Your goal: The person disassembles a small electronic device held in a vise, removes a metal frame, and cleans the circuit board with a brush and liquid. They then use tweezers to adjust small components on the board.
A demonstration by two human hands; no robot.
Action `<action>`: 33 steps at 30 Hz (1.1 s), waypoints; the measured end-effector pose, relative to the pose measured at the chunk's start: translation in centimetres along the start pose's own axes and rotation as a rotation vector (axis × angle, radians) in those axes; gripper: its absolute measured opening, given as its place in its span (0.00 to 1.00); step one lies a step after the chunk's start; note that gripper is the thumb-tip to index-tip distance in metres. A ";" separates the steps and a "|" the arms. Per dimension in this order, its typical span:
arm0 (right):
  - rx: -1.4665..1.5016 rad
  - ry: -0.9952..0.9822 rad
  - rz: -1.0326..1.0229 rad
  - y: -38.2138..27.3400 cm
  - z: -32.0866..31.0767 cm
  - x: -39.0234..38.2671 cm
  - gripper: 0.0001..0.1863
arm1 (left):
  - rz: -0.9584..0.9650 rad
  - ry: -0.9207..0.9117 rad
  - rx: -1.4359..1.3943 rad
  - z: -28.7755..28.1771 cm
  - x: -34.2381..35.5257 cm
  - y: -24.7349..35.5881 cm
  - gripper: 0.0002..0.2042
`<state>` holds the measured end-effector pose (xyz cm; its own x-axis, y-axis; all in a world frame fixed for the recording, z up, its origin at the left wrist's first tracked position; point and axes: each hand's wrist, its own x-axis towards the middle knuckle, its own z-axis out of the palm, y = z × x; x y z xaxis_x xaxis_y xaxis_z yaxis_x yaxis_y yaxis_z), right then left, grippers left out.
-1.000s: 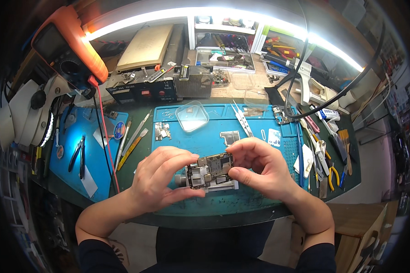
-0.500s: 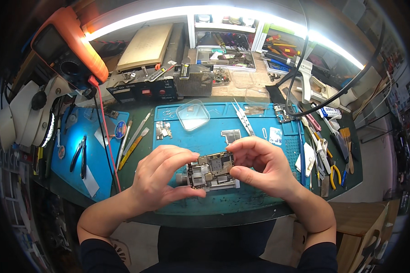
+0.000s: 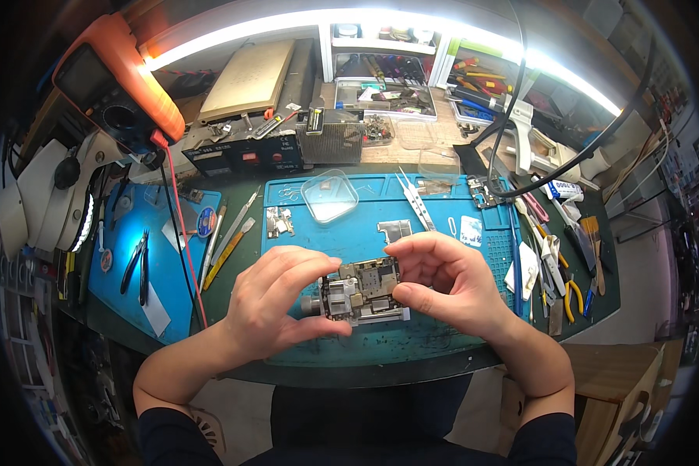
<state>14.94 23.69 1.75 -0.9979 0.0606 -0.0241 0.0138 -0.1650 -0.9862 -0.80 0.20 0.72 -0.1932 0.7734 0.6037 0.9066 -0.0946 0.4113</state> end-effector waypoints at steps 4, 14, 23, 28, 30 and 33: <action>-0.042 0.004 0.007 0.0 -0.1 -0.1 0.21 | -0.011 -0.005 -0.002 0.0 0.0 -0.1 0.36; -0.030 -0.005 -0.004 0.1 -0.1 -0.1 0.21 | -0.066 0.009 -0.033 0.2 -0.2 -0.1 0.36; -0.028 -0.003 -0.021 0.2 -0.2 -0.1 0.21 | -0.067 0.011 -0.020 0.2 -0.3 0.0 0.35; -0.010 0.002 -0.029 0.0 -0.2 -0.1 0.22 | -0.064 0.009 -0.012 0.2 -0.2 0.1 0.35; -0.005 -0.001 -0.027 0.0 -0.3 -0.1 0.22 | -0.060 0.009 -0.005 0.2 -0.2 0.0 0.34; -0.006 -0.006 -0.011 -0.1 -0.3 -0.1 0.22 | -0.054 0.009 -0.003 0.3 -0.2 0.0 0.35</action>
<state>15.09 23.96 1.78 -0.9983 0.0565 -0.0126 0.0035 -0.1589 -0.9873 -0.71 0.24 0.42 -0.2451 0.7715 0.5871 0.8936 -0.0550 0.4454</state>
